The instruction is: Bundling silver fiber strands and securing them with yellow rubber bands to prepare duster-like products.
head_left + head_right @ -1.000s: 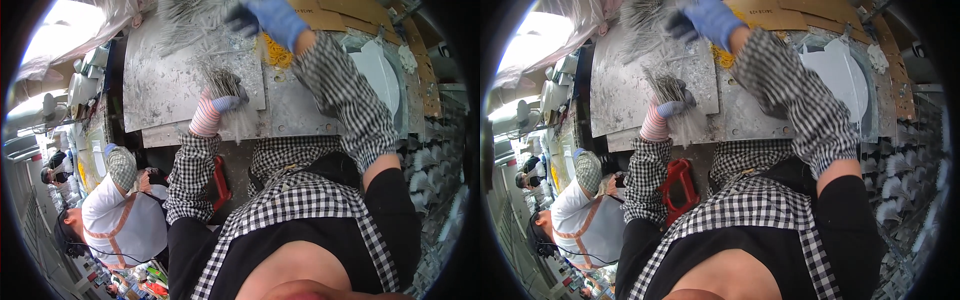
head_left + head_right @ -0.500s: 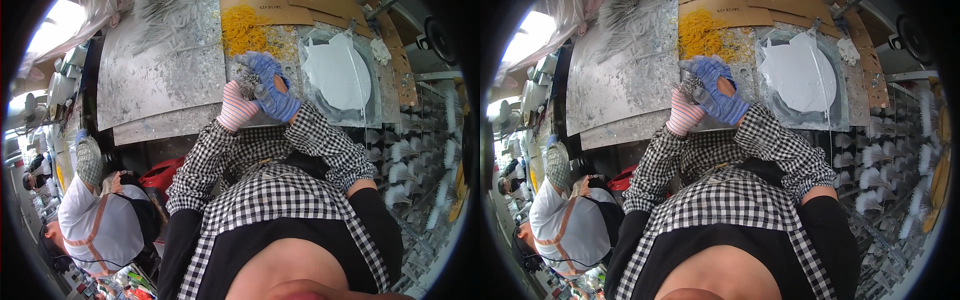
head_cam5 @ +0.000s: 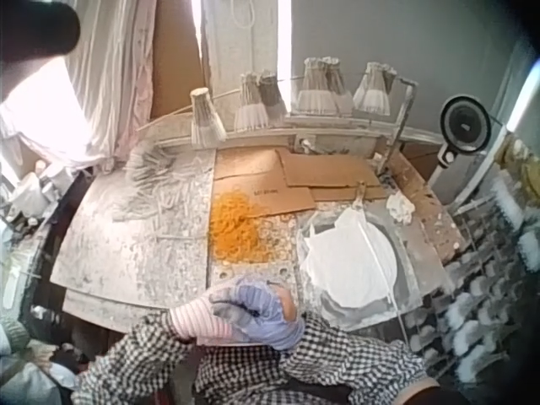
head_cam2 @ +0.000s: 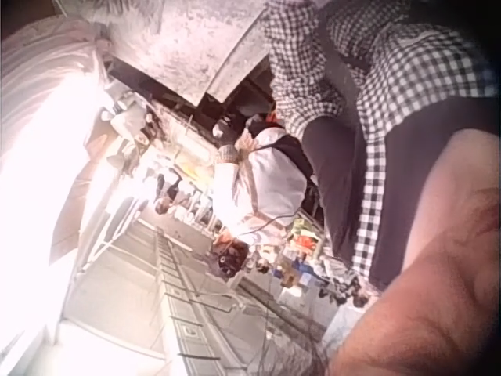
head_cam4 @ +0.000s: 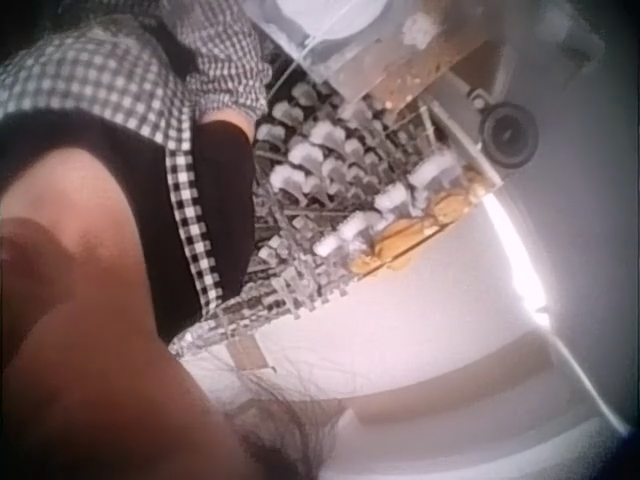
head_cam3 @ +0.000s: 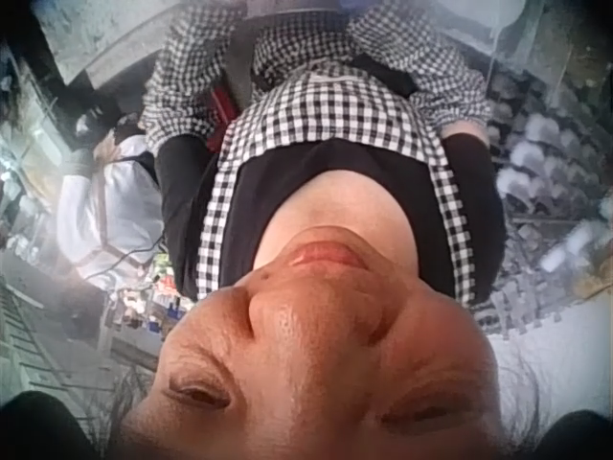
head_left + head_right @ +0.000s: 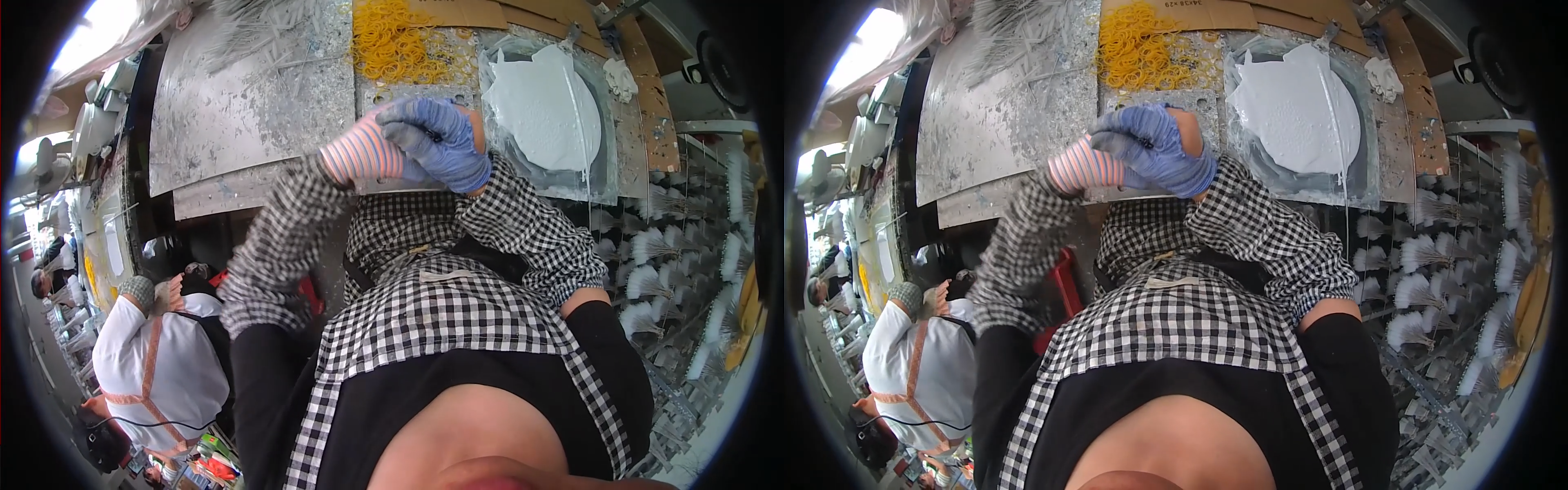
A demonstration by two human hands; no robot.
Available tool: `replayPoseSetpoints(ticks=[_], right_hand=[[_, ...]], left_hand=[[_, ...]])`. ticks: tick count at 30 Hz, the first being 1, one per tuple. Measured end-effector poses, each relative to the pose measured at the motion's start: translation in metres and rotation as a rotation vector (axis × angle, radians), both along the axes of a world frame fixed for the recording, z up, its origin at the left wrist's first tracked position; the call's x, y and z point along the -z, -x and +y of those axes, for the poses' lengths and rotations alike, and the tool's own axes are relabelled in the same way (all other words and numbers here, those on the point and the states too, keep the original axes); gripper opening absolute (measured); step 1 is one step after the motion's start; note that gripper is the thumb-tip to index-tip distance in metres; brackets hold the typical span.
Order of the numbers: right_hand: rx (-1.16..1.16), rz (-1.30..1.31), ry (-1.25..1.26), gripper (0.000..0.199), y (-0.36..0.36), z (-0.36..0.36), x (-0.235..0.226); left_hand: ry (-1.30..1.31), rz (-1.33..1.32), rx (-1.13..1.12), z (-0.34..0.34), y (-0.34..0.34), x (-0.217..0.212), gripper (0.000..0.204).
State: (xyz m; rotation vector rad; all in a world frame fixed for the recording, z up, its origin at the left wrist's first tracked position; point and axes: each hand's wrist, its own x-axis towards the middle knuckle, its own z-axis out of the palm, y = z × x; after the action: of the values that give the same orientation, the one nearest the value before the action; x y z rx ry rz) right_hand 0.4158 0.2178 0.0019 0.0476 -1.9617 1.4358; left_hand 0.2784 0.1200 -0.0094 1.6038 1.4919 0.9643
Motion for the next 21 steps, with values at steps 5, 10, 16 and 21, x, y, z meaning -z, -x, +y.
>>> replayPoseSetpoints(ticks=[5,10,16,21], right_hand=[[0.004,0.015,0.189,0.024,0.001,0.010,0.006],[-0.057,-0.046,-0.351,0.030,0.004,0.036,-0.033],[-0.082,-0.450,-0.580,0.040,0.017,0.020,-0.056],[-0.065,-0.620,-0.925,0.049,0.036,0.008,-0.033]], left_hand=[[-0.184,0.397,0.221,0.023,0.006,0.015,0.049],[-0.024,0.429,-0.037,0.026,-0.007,0.043,0.037],[-0.221,0.318,-0.428,0.018,-0.037,-0.015,0.046],[-0.289,0.065,-0.468,0.018,-0.040,-0.015,0.043]])
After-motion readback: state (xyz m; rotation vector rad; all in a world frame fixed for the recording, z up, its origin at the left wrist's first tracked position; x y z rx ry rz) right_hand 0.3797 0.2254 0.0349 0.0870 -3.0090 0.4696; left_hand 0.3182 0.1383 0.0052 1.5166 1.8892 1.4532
